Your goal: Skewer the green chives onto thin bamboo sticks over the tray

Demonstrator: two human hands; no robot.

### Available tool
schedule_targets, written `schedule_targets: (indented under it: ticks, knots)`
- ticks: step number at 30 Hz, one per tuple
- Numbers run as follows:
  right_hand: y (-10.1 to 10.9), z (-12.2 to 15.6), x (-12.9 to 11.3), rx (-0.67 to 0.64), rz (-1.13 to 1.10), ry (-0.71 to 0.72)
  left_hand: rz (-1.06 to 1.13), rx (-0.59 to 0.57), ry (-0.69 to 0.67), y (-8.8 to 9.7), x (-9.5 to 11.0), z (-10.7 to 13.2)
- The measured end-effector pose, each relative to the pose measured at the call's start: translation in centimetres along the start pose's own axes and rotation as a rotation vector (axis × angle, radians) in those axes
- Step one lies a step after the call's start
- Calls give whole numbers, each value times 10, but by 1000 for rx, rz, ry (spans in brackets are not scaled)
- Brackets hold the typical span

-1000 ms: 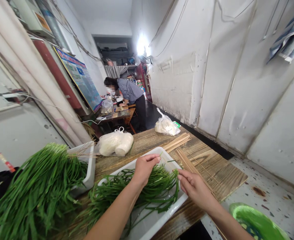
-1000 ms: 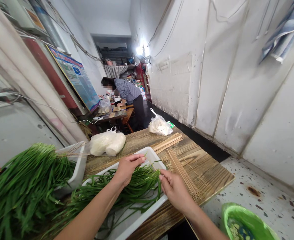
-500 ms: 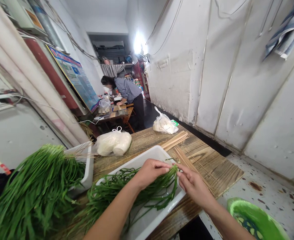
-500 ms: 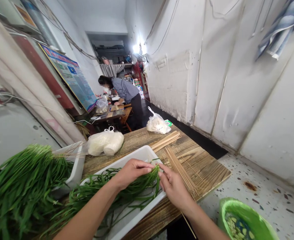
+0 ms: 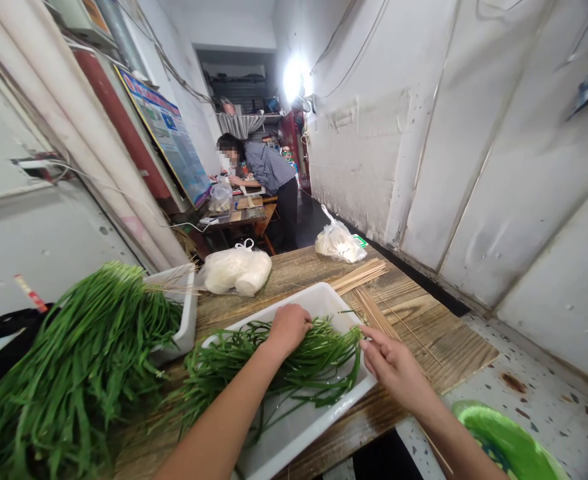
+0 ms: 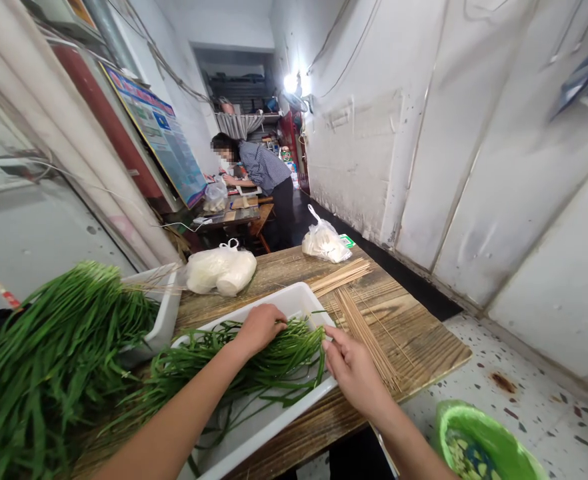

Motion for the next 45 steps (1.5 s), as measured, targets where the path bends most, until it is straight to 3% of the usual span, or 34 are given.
schedule_targets:
  ticks: [3, 8, 14, 24, 30, 35, 40, 45]
  knots:
    - [0, 0, 2, -4, 10, -8, 16, -26, -55, -3, 8, 1]
    - [-1, 0, 10, -22, -26, -19, 31, 43, -105, -2, 20, 1]
    - [-1, -1, 12, -28, -19, -33, -27, 72, -21, -14, 16, -1]
    - [0, -2, 4, -9, 13, -22, 195, 69, 20, -12, 8, -7]
    - [-2, -2, 3, -17, -6, -25, 492, -10, 64, -17, -7, -7]
    - [-2, -2, 0, -16, -12, -34, 597, 21, 50, -14, -10, -9]
    - [-4, -1, 1, -27, -36, -43, 561, 73, 66, -9, -10, -9]
    - [-3, -1, 4, -18, -80, -52, 367, 121, 30, -4, -4, -7]
Point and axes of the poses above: each hand's wrist, its own z-axis away from the middle knuckle, its own y-axis out of the back of the hand, x = y × z, the point moved 10 cm from there along -z, towards the middle knuckle, and after that the axes turned 6 degrees about x, right-handed, at the moved point
